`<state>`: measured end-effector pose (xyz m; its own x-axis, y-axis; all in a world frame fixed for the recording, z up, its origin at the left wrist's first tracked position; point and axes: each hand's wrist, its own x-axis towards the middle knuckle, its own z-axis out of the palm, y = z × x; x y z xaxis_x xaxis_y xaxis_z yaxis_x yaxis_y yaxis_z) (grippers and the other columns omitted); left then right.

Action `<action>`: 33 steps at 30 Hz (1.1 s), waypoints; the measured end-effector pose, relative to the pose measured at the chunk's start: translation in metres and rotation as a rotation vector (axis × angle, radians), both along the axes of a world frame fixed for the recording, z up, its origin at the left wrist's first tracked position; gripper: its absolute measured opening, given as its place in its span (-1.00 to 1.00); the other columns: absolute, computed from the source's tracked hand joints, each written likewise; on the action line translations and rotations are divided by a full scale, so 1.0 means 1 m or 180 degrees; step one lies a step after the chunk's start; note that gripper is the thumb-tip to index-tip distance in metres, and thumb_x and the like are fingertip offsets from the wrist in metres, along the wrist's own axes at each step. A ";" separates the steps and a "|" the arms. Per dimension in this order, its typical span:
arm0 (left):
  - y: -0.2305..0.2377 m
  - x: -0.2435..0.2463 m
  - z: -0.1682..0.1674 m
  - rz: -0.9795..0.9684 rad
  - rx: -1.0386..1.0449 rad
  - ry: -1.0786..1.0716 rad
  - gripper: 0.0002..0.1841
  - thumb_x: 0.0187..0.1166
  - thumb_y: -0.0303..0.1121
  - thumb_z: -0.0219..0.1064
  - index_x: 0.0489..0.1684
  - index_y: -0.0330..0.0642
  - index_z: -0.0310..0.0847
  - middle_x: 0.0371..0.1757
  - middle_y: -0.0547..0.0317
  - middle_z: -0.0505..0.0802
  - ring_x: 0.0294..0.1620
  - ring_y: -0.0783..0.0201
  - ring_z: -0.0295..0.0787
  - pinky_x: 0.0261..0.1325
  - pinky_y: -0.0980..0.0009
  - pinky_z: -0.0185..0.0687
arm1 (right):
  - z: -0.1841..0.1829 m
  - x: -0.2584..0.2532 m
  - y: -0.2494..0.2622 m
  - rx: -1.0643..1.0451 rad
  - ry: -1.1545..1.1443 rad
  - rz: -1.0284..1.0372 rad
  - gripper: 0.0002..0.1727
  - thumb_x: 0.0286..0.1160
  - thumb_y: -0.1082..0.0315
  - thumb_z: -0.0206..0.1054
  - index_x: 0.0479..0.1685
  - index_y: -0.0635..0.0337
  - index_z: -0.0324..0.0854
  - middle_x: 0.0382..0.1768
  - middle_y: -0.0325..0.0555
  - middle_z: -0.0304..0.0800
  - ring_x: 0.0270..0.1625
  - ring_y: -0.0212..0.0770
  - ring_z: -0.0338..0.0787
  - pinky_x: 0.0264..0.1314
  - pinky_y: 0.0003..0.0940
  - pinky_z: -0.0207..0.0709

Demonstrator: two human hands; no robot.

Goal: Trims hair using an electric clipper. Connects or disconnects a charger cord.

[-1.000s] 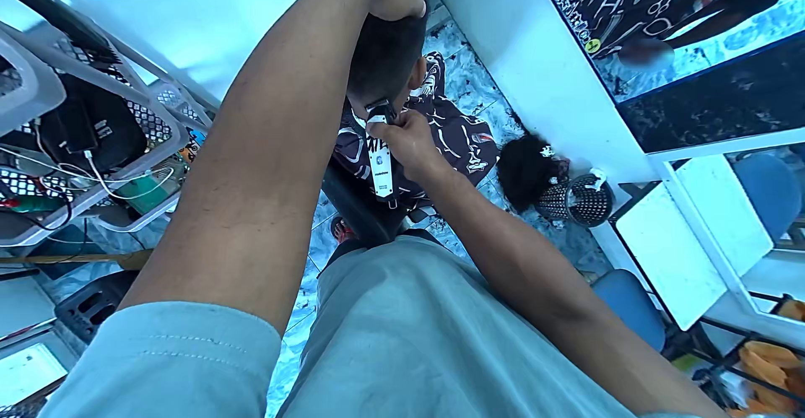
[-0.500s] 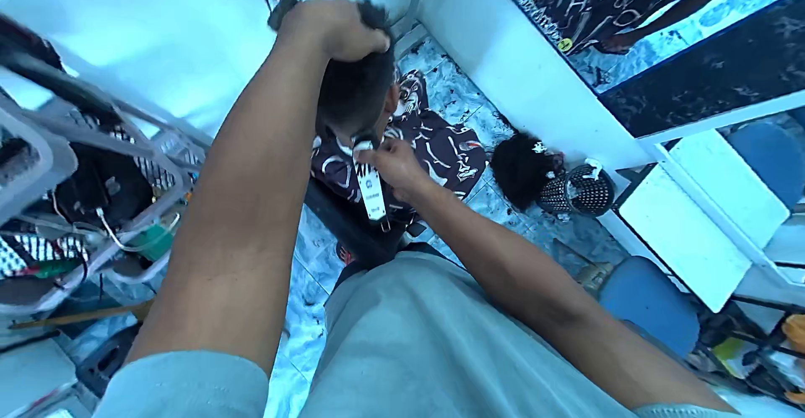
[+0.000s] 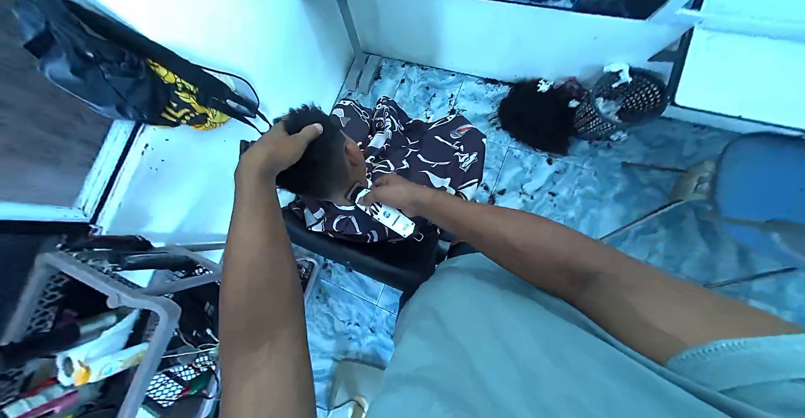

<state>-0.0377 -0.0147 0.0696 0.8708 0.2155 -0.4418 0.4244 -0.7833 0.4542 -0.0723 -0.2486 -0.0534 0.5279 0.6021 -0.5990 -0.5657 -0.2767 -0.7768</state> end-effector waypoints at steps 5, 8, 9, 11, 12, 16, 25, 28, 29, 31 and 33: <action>-0.006 -0.002 0.004 0.0020 -0.0082 0.0024 -0.28 0.62 0.32 0.19 0.59 0.01 0.48 0.40 -0.10 0.75 0.48 0.00 0.67 0.54 -0.23 0.47 | -0.001 0.005 0.003 -0.0034 -0.0086 0.0074 -0.63 0.33 0.28 0.57 -0.02 0.36 0.66 -0.22 0.12 0.79 -0.25 -0.06 0.80 -0.13 -0.03 0.72; -0.008 0.000 0.002 -0.0006 -0.0043 -0.0008 -0.30 0.64 0.30 0.19 0.60 0.01 0.47 0.39 -0.10 0.76 0.48 0.00 0.67 0.55 -0.24 0.47 | 0.000 0.006 0.002 0.0151 0.0012 0.0007 -0.64 0.38 0.30 0.54 0.04 0.34 0.65 -0.22 0.09 0.79 -0.28 -0.10 0.81 -0.15 -0.11 0.77; -0.006 0.001 0.001 0.0009 -0.0046 -0.0007 -0.28 0.64 0.30 0.20 0.62 0.01 0.45 0.41 -0.10 0.75 0.49 0.00 0.66 0.55 -0.23 0.46 | -0.001 0.004 0.003 0.0299 0.0053 -0.0031 -0.64 0.43 0.30 0.52 0.07 0.35 0.64 -0.21 0.10 0.79 -0.28 -0.10 0.82 -0.15 -0.13 0.77; -0.005 0.002 -0.001 0.0063 -0.0051 0.0012 -0.26 0.62 0.32 0.21 0.64 0.01 0.42 0.43 -0.10 0.74 0.51 0.00 0.65 0.57 -0.23 0.45 | -0.004 0.002 0.004 0.0348 -0.0021 -0.0023 -0.65 0.45 0.29 0.51 0.04 0.37 0.64 -0.22 0.11 0.79 -0.29 -0.09 0.81 -0.16 -0.12 0.77; -0.005 0.002 -0.001 0.0071 -0.0046 0.0019 -0.25 0.61 0.33 0.21 0.64 0.00 0.42 0.43 -0.10 0.74 0.51 -0.01 0.64 0.57 -0.25 0.44 | -0.005 0.001 0.004 0.0318 -0.0050 -0.0037 -0.67 0.44 0.29 0.52 0.00 0.37 0.64 -0.24 0.11 0.77 -0.30 -0.10 0.78 -0.17 -0.12 0.73; -0.003 0.003 -0.004 0.0005 -0.0063 -0.0037 -0.27 0.64 0.33 0.16 0.62 0.00 0.44 0.42 -0.09 0.75 0.50 0.03 0.65 0.57 -0.21 0.45 | 0.001 0.004 0.004 0.0738 0.0045 -0.0160 -0.68 0.50 0.33 0.47 0.08 0.38 0.62 -0.21 0.11 0.80 -0.30 -0.10 0.84 -0.19 -0.15 0.81; 0.024 -0.017 -0.003 -0.1000 -0.0442 -0.0365 0.02 0.46 0.35 0.36 0.86 0.01 0.00 0.61 -0.11 0.59 0.59 0.09 0.57 0.65 -0.07 0.45 | 0.021 -0.002 0.003 0.0152 -0.0321 -0.0273 -0.68 0.47 0.31 0.49 0.02 0.39 0.64 -0.26 0.10 0.81 -0.35 -0.09 0.84 -0.24 -0.13 0.81; 0.034 -0.013 -0.006 -0.1249 -0.0403 -0.0354 0.11 0.29 0.21 0.59 0.86 -0.03 0.03 0.66 -0.17 0.51 0.66 0.02 0.48 0.69 -0.10 0.36 | 0.028 -0.003 0.002 0.0297 -0.0236 -0.0408 -0.68 0.54 0.31 0.43 0.09 0.38 0.62 -0.24 0.11 0.81 -0.35 -0.08 0.84 -0.27 -0.14 0.82; 0.036 -0.011 -0.009 -0.1289 -0.0388 -0.0352 0.11 0.28 0.18 0.62 0.85 -0.03 0.04 0.66 -0.17 0.52 0.65 0.02 0.48 0.68 -0.10 0.37 | 0.029 -0.004 0.003 0.0290 -0.0225 -0.0430 -0.69 0.55 0.30 0.42 0.07 0.38 0.62 -0.26 0.10 0.82 -0.37 -0.09 0.85 -0.30 -0.16 0.82; 0.038 -0.010 -0.013 -0.1313 -0.0348 -0.0330 0.09 0.27 0.18 0.62 0.83 -0.02 0.06 0.59 -0.13 0.59 0.60 0.05 0.55 0.65 -0.10 0.42 | 0.029 -0.008 0.004 0.0021 -0.0269 -0.0403 -0.67 0.48 0.31 0.47 0.06 0.39 0.64 -0.26 0.12 0.82 -0.37 -0.08 0.84 -0.27 -0.14 0.82; 0.037 -0.009 -0.011 -0.1305 -0.0354 -0.0303 0.07 0.31 0.16 0.60 0.83 -0.02 0.06 0.58 -0.12 0.61 0.59 0.04 0.56 0.64 -0.12 0.41 | 0.030 -0.009 0.004 -0.0042 -0.0268 -0.0408 -0.69 0.51 0.30 0.45 0.03 0.38 0.61 -0.26 0.10 0.80 -0.38 -0.09 0.84 -0.29 -0.14 0.81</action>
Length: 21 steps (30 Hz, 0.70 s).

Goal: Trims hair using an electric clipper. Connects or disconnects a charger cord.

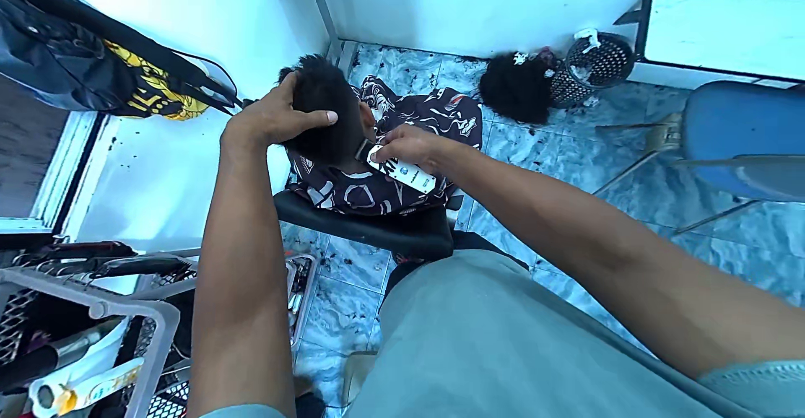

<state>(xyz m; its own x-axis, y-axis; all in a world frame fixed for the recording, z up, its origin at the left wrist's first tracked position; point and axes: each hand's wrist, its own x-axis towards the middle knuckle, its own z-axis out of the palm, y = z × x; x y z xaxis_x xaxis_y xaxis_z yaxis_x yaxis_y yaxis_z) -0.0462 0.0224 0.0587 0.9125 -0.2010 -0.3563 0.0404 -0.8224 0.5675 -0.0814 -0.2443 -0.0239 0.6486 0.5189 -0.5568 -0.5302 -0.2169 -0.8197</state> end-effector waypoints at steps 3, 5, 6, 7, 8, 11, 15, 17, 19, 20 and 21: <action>0.000 0.001 0.002 0.0035 -0.0064 0.0059 0.04 0.34 0.13 0.60 0.83 -0.01 0.06 0.57 -0.10 0.62 0.58 0.07 0.58 0.64 -0.09 0.43 | 0.005 0.000 0.004 0.0231 0.0121 -0.0090 -0.68 0.61 0.24 0.37 0.08 0.35 0.61 -0.24 0.12 0.82 -0.39 -0.05 0.86 -0.39 -0.13 0.81; 0.001 0.001 0.001 0.0011 -0.0074 0.0058 0.04 0.33 0.14 0.60 0.82 0.00 0.08 0.56 -0.05 0.63 0.56 0.12 0.59 0.64 -0.05 0.46 | 0.005 -0.004 0.008 -0.0059 0.0079 -0.0058 -0.65 0.50 0.28 0.44 0.10 0.37 0.62 -0.23 0.13 0.82 -0.37 -0.04 0.85 -0.32 -0.11 0.81; 0.001 0.002 0.001 -0.0001 -0.0066 0.0043 0.04 0.33 0.14 0.60 0.83 0.00 0.07 0.56 -0.06 0.63 0.57 0.11 0.58 0.64 -0.07 0.44 | 0.006 -0.004 0.008 -0.0151 0.0048 -0.0058 -0.64 0.48 0.28 0.47 0.10 0.38 0.62 -0.24 0.13 0.82 -0.38 -0.06 0.85 -0.32 -0.13 0.81; 0.000 0.004 0.000 -0.0008 -0.0060 0.0026 0.04 0.32 0.16 0.60 0.82 0.01 0.08 0.56 -0.05 0.63 0.57 0.11 0.59 0.64 -0.07 0.45 | 0.006 -0.004 0.008 -0.0122 0.0051 -0.0078 -0.64 0.51 0.27 0.45 0.11 0.37 0.62 -0.24 0.12 0.81 -0.38 -0.06 0.84 -0.33 -0.14 0.81; 0.000 0.006 -0.001 -0.0015 -0.0049 0.0018 0.05 0.32 0.17 0.59 0.83 0.01 0.07 0.57 -0.05 0.62 0.58 0.10 0.58 0.64 -0.08 0.44 | 0.007 -0.003 0.008 -0.0003 0.0066 -0.0118 -0.65 0.56 0.24 0.41 0.10 0.36 0.61 -0.23 0.12 0.82 -0.36 -0.05 0.85 -0.34 -0.13 0.80; 0.001 0.007 -0.003 -0.0010 -0.0017 0.0077 0.09 0.32 0.19 0.58 0.87 0.02 0.01 0.62 -0.06 0.58 0.61 0.09 0.54 0.66 -0.09 0.41 | 0.008 -0.005 0.012 0.0017 0.0058 -0.0203 -0.67 0.56 0.24 0.41 0.07 0.36 0.64 -0.25 0.13 0.83 -0.39 -0.05 0.86 -0.37 -0.13 0.81; -0.001 0.011 -0.001 -0.0043 -0.0055 0.0084 0.06 0.32 0.18 0.59 0.85 0.04 0.05 0.59 -0.04 0.61 0.59 0.11 0.57 0.64 -0.07 0.44 | 0.009 -0.004 0.011 -0.0070 0.0071 -0.0189 -0.67 0.57 0.22 0.40 0.04 0.35 0.65 -0.24 0.13 0.83 -0.38 -0.04 0.86 -0.37 -0.12 0.81; 0.000 0.011 -0.002 -0.0040 -0.0028 0.0089 0.07 0.32 0.19 0.58 0.85 0.03 0.03 0.61 -0.06 0.59 0.61 0.08 0.55 0.65 -0.10 0.41 | 0.010 -0.005 0.013 -0.0019 0.0117 -0.0195 -0.67 0.59 0.21 0.38 0.05 0.35 0.65 -0.27 0.13 0.84 -0.41 -0.04 0.86 -0.41 -0.13 0.80; 0.001 0.012 -0.003 -0.0061 -0.0023 0.0087 0.06 0.31 0.19 0.59 0.84 0.06 0.05 0.59 -0.04 0.60 0.59 0.10 0.57 0.64 -0.09 0.44 | 0.011 -0.006 0.015 -0.0082 0.0120 -0.0205 -0.67 0.55 0.25 0.41 0.06 0.37 0.64 -0.27 0.15 0.82 -0.41 -0.04 0.85 -0.38 -0.13 0.81; 0.002 0.013 -0.003 -0.0081 -0.0023 0.0080 0.06 0.30 0.20 0.58 0.83 0.07 0.07 0.58 -0.02 0.62 0.58 0.12 0.58 0.63 -0.08 0.46 | 0.012 -0.006 0.015 -0.0072 0.0146 -0.0225 -0.66 0.57 0.24 0.41 0.07 0.36 0.64 -0.26 0.15 0.83 -0.40 -0.03 0.86 -0.38 -0.12 0.81; 0.001 0.014 -0.003 -0.0090 -0.0021 0.0084 0.05 0.31 0.21 0.58 0.83 0.07 0.07 0.58 -0.02 0.62 0.58 0.13 0.58 0.63 -0.07 0.46 | 0.013 -0.006 0.014 -0.0029 0.0171 -0.0247 -0.66 0.58 0.21 0.38 0.06 0.35 0.64 -0.26 0.15 0.83 -0.40 -0.03 0.86 -0.40 -0.12 0.81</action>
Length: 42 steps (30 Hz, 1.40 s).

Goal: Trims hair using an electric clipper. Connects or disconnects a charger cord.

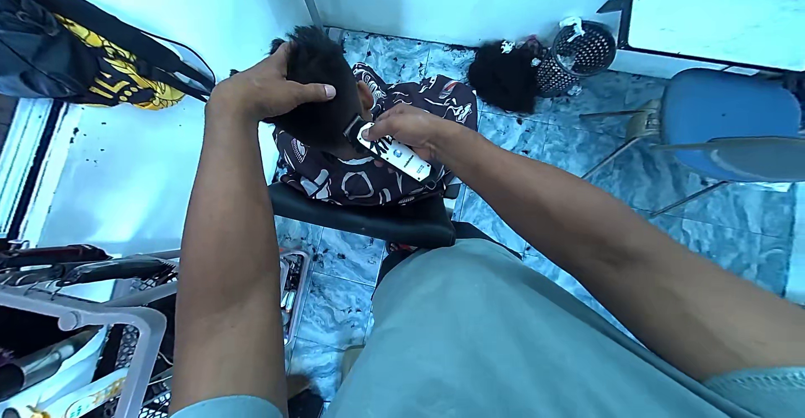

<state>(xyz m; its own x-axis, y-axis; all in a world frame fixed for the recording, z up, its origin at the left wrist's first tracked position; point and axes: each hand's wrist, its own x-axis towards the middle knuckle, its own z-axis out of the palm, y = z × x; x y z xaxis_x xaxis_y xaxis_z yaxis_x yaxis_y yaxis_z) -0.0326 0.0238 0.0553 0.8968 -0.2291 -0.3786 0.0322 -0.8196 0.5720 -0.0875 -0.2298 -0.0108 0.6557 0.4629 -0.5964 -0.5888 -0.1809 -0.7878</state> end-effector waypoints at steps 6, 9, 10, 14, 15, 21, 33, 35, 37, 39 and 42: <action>0.002 0.001 -0.001 0.0021 -0.0014 0.0040 0.08 0.28 0.25 0.57 0.85 0.09 0.04 0.59 0.00 0.61 0.57 0.14 0.59 0.62 -0.07 0.47 | -0.001 -0.001 0.002 0.0088 0.0055 -0.0032 -0.65 0.59 0.20 0.39 0.08 0.34 0.63 -0.22 0.14 0.83 -0.36 -0.01 0.87 -0.38 -0.09 0.82; 0.002 -0.001 -0.002 0.0023 -0.0067 0.0036 0.06 0.29 0.22 0.57 0.83 0.09 0.07 0.57 0.03 0.63 0.55 0.20 0.61 0.61 -0.01 0.50 | 0.002 -0.002 0.004 0.0039 0.0060 -0.0016 -0.66 0.57 0.23 0.41 0.07 0.36 0.63 -0.23 0.14 0.83 -0.36 -0.02 0.88 -0.38 -0.10 0.82; 0.000 0.000 -0.001 0.0021 -0.0073 0.0034 0.05 0.30 0.21 0.57 0.83 0.09 0.06 0.58 0.03 0.62 0.55 0.20 0.60 0.62 0.00 0.49 | 0.004 -0.001 0.002 0.0075 0.0057 0.0002 -0.65 0.59 0.21 0.40 0.09 0.34 0.63 -0.21 0.13 0.84 -0.34 -0.02 0.88 -0.36 -0.11 0.83; -0.007 -0.001 0.001 0.0095 0.0084 0.0048 0.07 0.31 0.26 0.53 0.86 0.09 0.05 0.61 -0.03 0.59 0.59 0.11 0.56 0.63 -0.11 0.44 | -0.005 -0.012 0.004 -0.0453 -0.0063 0.0038 -0.60 0.47 0.21 0.51 0.09 0.35 0.63 -0.21 0.15 0.84 -0.35 -0.02 0.88 -0.29 -0.07 0.84; -0.010 0.002 0.003 0.0122 0.0147 0.0043 0.08 0.31 0.29 0.52 0.86 0.09 0.05 0.61 -0.06 0.58 0.59 0.06 0.56 0.62 -0.16 0.42 | -0.011 -0.014 0.004 -0.0646 -0.0043 -0.0013 -0.56 0.42 0.22 0.54 0.14 0.34 0.63 -0.17 0.16 0.84 -0.30 -0.01 0.88 -0.22 -0.06 0.83; -0.027 0.008 0.005 0.0224 0.0556 -0.0138 -0.11 0.27 0.41 0.43 0.62 0.15 0.48 0.39 -0.07 0.76 0.42 -0.01 0.69 0.46 -0.29 0.46 | -0.022 -0.027 0.005 -0.0554 0.0049 -0.0371 -0.60 0.57 0.13 0.42 0.11 0.31 0.65 -0.19 0.13 0.85 -0.32 -0.01 0.90 -0.30 -0.05 0.84; -0.043 0.004 0.013 0.0382 0.0220 0.0153 -0.35 0.48 0.16 0.45 0.38 -0.16 0.63 0.20 -0.05 0.80 0.21 0.17 0.74 0.39 0.04 0.55 | -0.025 -0.040 0.023 -0.0599 -0.0444 -0.0659 -0.63 0.49 0.15 0.50 -0.07 0.34 0.67 -0.27 0.08 0.83 -0.30 -0.09 0.87 -0.20 -0.11 0.82; -0.041 0.003 0.012 0.0473 0.0226 0.0122 -0.34 0.44 0.20 0.47 0.34 -0.12 0.66 0.16 -0.01 0.82 0.16 0.20 0.78 0.35 0.07 0.60 | -0.025 -0.039 0.026 -0.0512 -0.0578 -0.0628 -0.64 0.51 0.16 0.49 -0.08 0.32 0.63 -0.28 0.06 0.81 -0.31 -0.09 0.86 -0.21 -0.11 0.81; -0.039 0.002 0.012 0.0516 0.0258 0.0135 -0.32 0.42 0.22 0.47 0.34 -0.13 0.66 0.16 -0.03 0.82 0.16 0.19 0.77 0.35 0.07 0.60 | -0.023 -0.041 0.028 -0.0533 -0.0471 -0.0624 -0.65 0.50 0.19 0.50 -0.05 0.34 0.65 -0.28 0.08 0.84 -0.32 -0.09 0.88 -0.22 -0.12 0.83; -0.039 0.004 0.012 0.0500 0.0275 0.0146 -0.31 0.42 0.22 0.47 0.34 -0.14 0.66 0.17 -0.04 0.82 0.17 0.16 0.77 0.37 0.03 0.58 | -0.023 -0.042 0.030 -0.0554 -0.0426 -0.0671 -0.66 0.49 0.20 0.51 -0.07 0.35 0.67 -0.29 0.08 0.84 -0.32 -0.09 0.88 -0.22 -0.13 0.83; -0.038 0.002 0.010 0.0450 0.0188 0.0113 -0.37 0.47 0.18 0.46 0.31 -0.13 0.67 0.13 -0.01 0.83 0.13 0.19 0.79 0.32 0.08 0.62 | -0.026 -0.042 0.034 -0.0536 -0.0594 -0.0689 -0.65 0.49 0.15 0.52 -0.18 0.30 0.62 -0.33 0.03 0.78 -0.34 -0.12 0.82 -0.24 -0.13 0.78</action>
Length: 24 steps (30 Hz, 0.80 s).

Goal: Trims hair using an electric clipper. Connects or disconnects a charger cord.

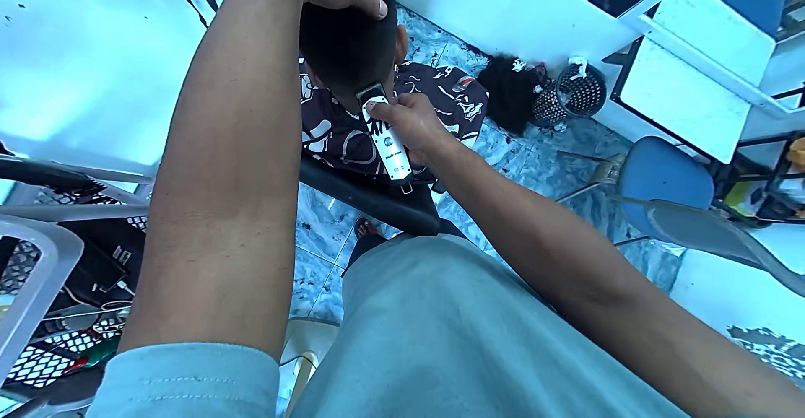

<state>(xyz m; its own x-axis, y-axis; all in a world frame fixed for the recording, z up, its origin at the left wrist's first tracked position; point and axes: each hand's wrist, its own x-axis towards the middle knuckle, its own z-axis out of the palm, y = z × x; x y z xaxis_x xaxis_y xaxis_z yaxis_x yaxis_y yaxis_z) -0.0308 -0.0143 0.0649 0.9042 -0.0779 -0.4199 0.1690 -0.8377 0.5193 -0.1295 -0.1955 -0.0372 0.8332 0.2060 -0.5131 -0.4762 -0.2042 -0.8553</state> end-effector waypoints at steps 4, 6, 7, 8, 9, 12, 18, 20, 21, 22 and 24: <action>0.000 0.002 -0.002 -0.0078 0.0020 -0.0057 -0.36 0.45 0.19 0.46 0.30 -0.15 0.68 0.14 -0.03 0.82 0.15 0.17 0.78 0.35 0.05 0.60 | 0.004 -0.002 0.002 0.0052 0.0016 -0.0019 -0.65 0.50 0.16 0.51 -0.17 0.33 0.63 -0.32 0.05 0.80 -0.32 -0.11 0.85 -0.23 -0.13 0.80; -0.001 0.001 -0.003 -0.0113 -0.0043 -0.0063 -0.40 0.49 0.16 0.45 0.28 -0.14 0.68 0.11 -0.01 0.82 0.11 0.21 0.78 0.31 0.11 0.61 | 0.004 -0.003 0.003 0.0070 -0.0013 -0.0040 -0.65 0.50 0.17 0.51 -0.16 0.35 0.64 -0.32 0.07 0.81 -0.33 -0.10 0.86 -0.22 -0.12 0.82; 0.000 0.003 -0.005 -0.0153 -0.0071 -0.0093 -0.41 0.49 0.15 0.45 0.26 -0.15 0.69 0.09 0.00 0.83 0.09 0.21 0.78 0.30 0.11 0.61 | 0.003 -0.004 0.003 0.0060 -0.0028 -0.0057 -0.65 0.49 0.17 0.52 -0.17 0.35 0.65 -0.32 0.06 0.81 -0.33 -0.10 0.86 -0.23 -0.12 0.81; 0.001 0.007 -0.008 -0.0198 -0.0086 -0.0130 -0.43 0.49 0.15 0.45 0.24 -0.14 0.71 0.07 0.02 0.83 0.07 0.23 0.78 0.28 0.13 0.62 | 0.002 -0.002 0.003 0.0058 -0.0092 -0.0066 -0.65 0.48 0.16 0.52 -0.20 0.33 0.64 -0.34 0.05 0.80 -0.34 -0.11 0.84 -0.24 -0.13 0.80; 0.003 0.014 -0.015 -0.0254 -0.0084 -0.0163 -0.44 0.47 0.16 0.46 0.20 -0.10 0.73 0.03 0.06 0.84 0.04 0.27 0.79 0.25 0.17 0.64 | 0.001 -0.002 0.003 0.0056 -0.0119 -0.0056 -0.64 0.48 0.14 0.52 -0.20 0.32 0.63 -0.34 0.04 0.78 -0.34 -0.11 0.83 -0.24 -0.12 0.78; 0.002 0.019 -0.023 -0.0319 -0.0009 -0.0175 -0.45 0.46 0.20 0.44 0.17 -0.05 0.75 0.02 0.10 0.86 0.03 0.29 0.82 0.23 0.19 0.67 | 0.002 -0.008 0.001 0.0126 0.0335 -0.0128 -0.60 0.51 0.15 0.50 0.00 0.36 0.65 -0.26 0.10 0.84 -0.31 -0.06 0.89 -0.22 -0.08 0.84; -0.005 0.004 -0.002 -0.0117 0.0024 0.0006 -0.38 0.51 0.19 0.41 0.30 -0.16 0.67 0.13 -0.03 0.82 0.14 0.18 0.77 0.35 0.06 0.58 | 0.001 -0.007 0.001 0.0165 0.0292 -0.0252 -0.68 0.45 0.23 0.50 -0.09 0.33 0.64 -0.25 0.09 0.81 -0.26 -0.07 0.86 -0.17 -0.07 0.80; -0.005 0.005 -0.003 -0.0095 0.0033 -0.0021 -0.37 0.48 0.20 0.43 0.27 -0.15 0.69 0.12 -0.02 0.83 0.13 0.18 0.78 0.33 0.05 0.59 | 0.003 -0.008 0.003 0.0045 0.0273 -0.0220 -0.67 0.42 0.23 0.53 -0.09 0.33 0.67 -0.24 0.07 0.82 -0.23 -0.09 0.86 -0.14 -0.08 0.80; -0.006 0.006 -0.002 -0.0079 0.0076 0.0000 -0.36 0.47 0.21 0.43 0.29 -0.14 0.68 0.13 -0.02 0.82 0.14 0.18 0.78 0.34 0.04 0.59 | 0.004 -0.007 0.003 0.0023 0.0347 -0.0235 -0.66 0.43 0.23 0.53 -0.06 0.33 0.67 -0.23 0.07 0.83 -0.21 -0.09 0.87 -0.12 -0.10 0.80; -0.007 0.007 0.000 -0.0047 0.0117 0.0025 -0.34 0.47 0.22 0.43 0.32 -0.13 0.67 0.16 -0.03 0.82 0.17 0.17 0.77 0.36 0.02 0.58 | 0.003 -0.007 0.004 0.0057 0.0358 -0.0289 -0.67 0.43 0.23 0.53 -0.07 0.34 0.67 -0.24 0.07 0.84 -0.22 -0.09 0.88 -0.13 -0.10 0.81; -0.008 0.007 0.000 -0.0011 0.0172 0.0049 -0.33 0.45 0.24 0.43 0.34 -0.12 0.66 0.18 -0.03 0.81 0.19 0.16 0.76 0.38 0.01 0.56 | 0.001 -0.009 0.008 0.0167 0.0225 -0.0364 -0.69 0.45 0.24 0.53 -0.17 0.33 0.61 -0.30 0.07 0.80 -0.29 -0.09 0.85 -0.20 -0.10 0.79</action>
<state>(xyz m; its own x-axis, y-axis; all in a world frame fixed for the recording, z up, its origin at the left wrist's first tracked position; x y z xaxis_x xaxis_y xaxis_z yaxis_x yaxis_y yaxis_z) -0.0233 -0.0221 0.0653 0.8973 -0.0578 -0.4375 0.1737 -0.8650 0.4707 -0.1383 -0.1878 -0.0358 0.8150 0.1399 -0.5623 -0.5532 -0.1009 -0.8269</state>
